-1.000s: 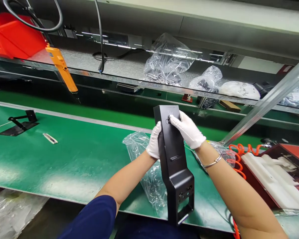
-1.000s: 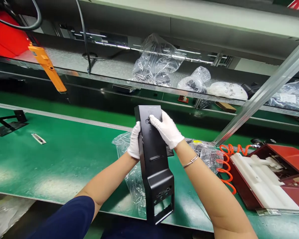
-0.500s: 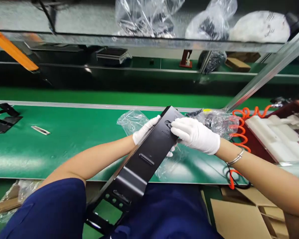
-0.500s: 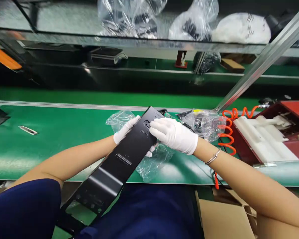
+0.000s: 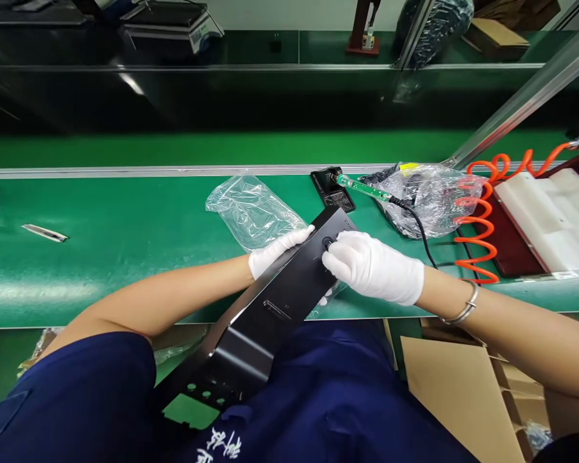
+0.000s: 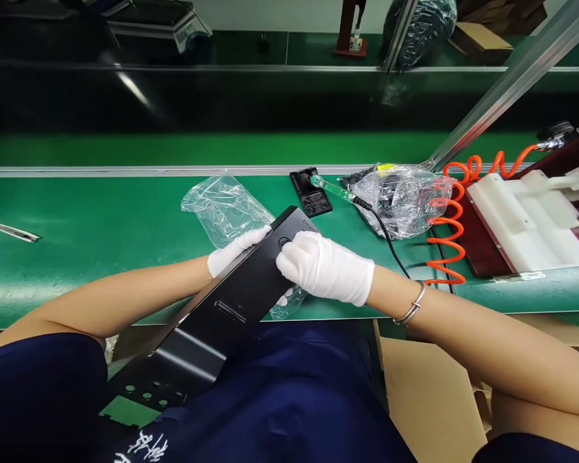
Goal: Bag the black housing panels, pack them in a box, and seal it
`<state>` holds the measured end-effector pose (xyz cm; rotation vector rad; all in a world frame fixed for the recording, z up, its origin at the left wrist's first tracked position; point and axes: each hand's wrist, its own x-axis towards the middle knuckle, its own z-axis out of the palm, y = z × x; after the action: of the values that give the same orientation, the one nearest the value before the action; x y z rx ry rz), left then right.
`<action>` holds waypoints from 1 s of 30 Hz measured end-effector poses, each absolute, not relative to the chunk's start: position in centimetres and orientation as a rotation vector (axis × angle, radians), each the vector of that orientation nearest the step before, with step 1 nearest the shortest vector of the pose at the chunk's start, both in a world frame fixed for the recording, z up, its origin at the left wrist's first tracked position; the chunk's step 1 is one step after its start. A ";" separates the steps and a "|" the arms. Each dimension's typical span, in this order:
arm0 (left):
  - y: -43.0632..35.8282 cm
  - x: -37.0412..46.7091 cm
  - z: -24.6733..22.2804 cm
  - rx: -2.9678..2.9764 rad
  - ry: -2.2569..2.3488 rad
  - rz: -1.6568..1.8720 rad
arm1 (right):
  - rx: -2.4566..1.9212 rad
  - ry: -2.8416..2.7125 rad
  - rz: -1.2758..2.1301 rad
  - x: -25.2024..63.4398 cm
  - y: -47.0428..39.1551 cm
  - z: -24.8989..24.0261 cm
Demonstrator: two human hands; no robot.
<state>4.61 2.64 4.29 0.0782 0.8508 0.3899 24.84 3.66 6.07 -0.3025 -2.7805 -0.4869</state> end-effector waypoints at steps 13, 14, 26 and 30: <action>2.5 3.9 3.8 0.058 0.846 0.437 | -0.228 -2.816 -0.502 24.7 3.9 7.1; 2.5 3.9 3.9 0.053 0.871 0.465 | -0.217 -2.834 -0.481 24.6 3.9 7.1; 2.3 3.0 4.7 0.290 0.532 0.409 | -0.458 -2.568 -0.150 27.0 5.0 7.9; 2.4 2.7 4.1 0.233 0.581 0.440 | -0.362 -2.600 -0.191 26.7 4.2 7.2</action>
<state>2.66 2.42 4.09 0.2328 0.5806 0.4399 26.72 4.20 7.23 -0.3620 -2.5998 -0.1914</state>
